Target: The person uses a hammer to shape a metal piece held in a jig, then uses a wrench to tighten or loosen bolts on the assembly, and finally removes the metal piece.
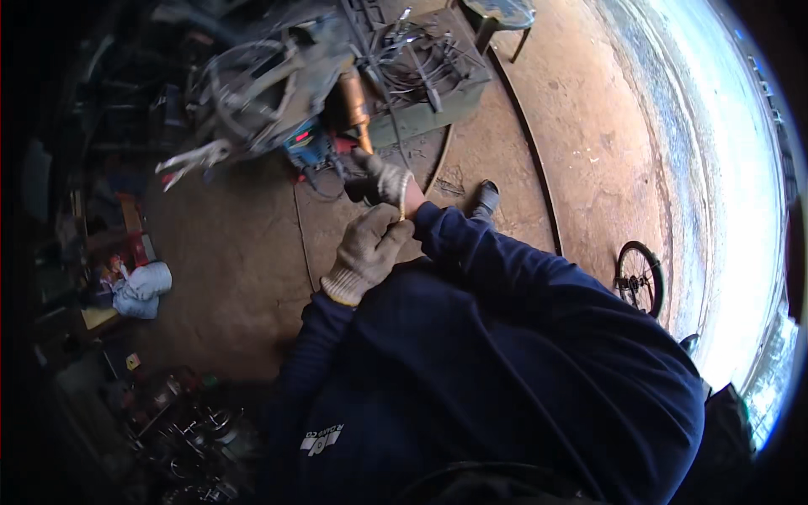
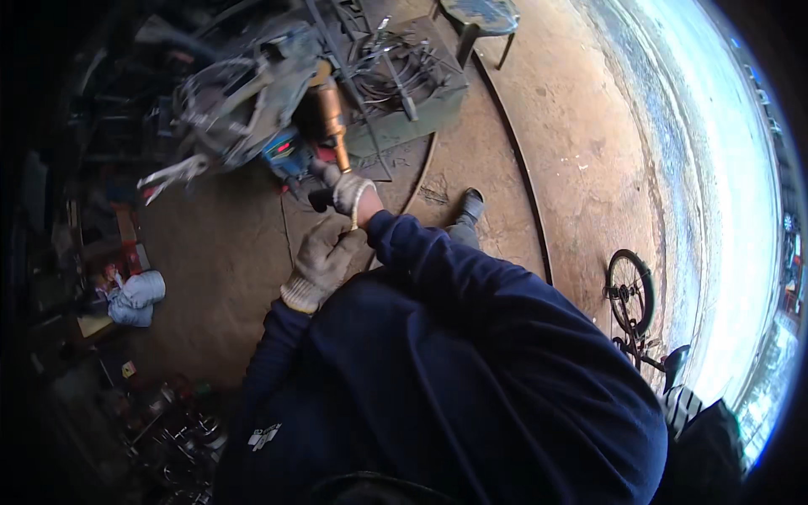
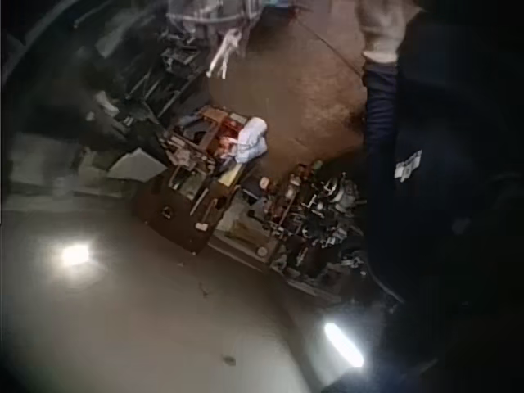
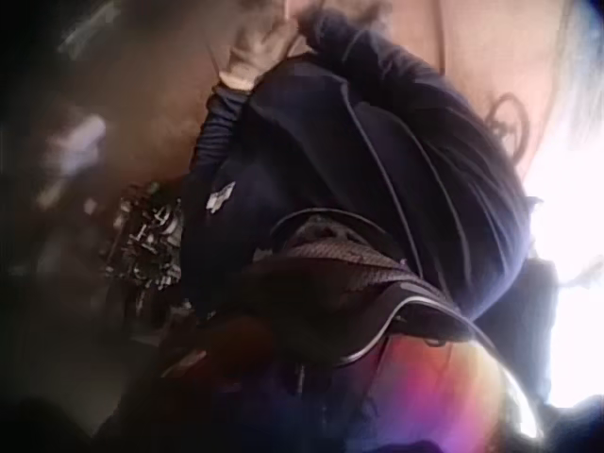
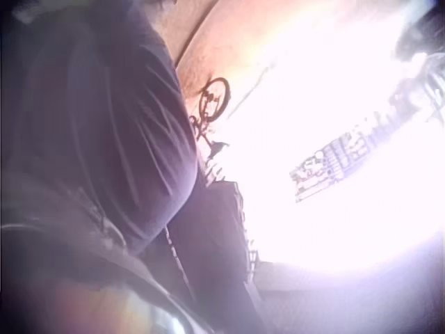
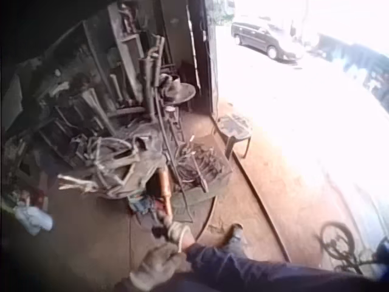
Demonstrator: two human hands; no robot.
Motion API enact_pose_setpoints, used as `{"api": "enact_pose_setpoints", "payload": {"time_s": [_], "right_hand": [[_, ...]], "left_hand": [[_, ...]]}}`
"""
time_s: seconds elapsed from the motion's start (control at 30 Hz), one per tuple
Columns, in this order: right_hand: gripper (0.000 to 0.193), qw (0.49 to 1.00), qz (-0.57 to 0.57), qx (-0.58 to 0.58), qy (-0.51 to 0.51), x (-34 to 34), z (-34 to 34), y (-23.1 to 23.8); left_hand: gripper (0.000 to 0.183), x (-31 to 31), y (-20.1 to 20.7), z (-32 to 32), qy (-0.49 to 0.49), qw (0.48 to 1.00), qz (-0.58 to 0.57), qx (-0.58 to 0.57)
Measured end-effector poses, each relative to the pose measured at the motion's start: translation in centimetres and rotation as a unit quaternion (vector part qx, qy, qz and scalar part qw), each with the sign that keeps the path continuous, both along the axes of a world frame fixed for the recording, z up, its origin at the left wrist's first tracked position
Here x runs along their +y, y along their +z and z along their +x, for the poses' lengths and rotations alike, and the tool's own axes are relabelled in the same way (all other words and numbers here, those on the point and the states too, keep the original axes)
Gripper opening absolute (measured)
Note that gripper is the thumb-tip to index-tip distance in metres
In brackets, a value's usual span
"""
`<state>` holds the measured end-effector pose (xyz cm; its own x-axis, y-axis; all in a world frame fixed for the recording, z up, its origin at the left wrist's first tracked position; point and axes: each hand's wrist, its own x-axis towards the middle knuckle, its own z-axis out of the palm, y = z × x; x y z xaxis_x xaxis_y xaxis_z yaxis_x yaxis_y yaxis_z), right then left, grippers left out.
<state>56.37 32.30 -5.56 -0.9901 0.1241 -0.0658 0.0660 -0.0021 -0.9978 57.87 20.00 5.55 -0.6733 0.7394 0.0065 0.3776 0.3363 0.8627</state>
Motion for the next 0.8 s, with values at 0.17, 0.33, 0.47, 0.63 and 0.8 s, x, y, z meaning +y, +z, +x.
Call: {"api": "enact_pose_setpoints", "payload": {"time_s": [0.17,0.33,0.47,0.63,0.8], "right_hand": [[0.065,0.787,-0.559,-0.241,0.099,14.9,0.9,-6.5],[0.043,0.841,-0.518,-0.16,0.0,22.0,1.9,-6.2],[0.044,0.996,-0.061,-0.03,0.053,26.5,-0.8,-13.7],[0.102,0.779,-0.579,-0.232,0.073,32.1,-4.9,-9.0],[0.071,0.814,-0.553,-0.15,0.093,36.2,-6.7,-11.1]], "left_hand": [[0.013,14.6,-4.0,-1.4,-0.058,0.996,-0.029,-0.055],[0.013,21.9,-6.3,-2.2,-0.098,0.991,-0.043,-0.082],[0.015,26.9,-6.9,-4.8,-0.1,0.984,-0.066,-0.129],[0.016,31.9,-8.8,-8.7,-0.092,0.986,-0.036,-0.137],[0.016,38.1,-7.3,-12.2,-0.157,0.974,-0.069,-0.148]]}}
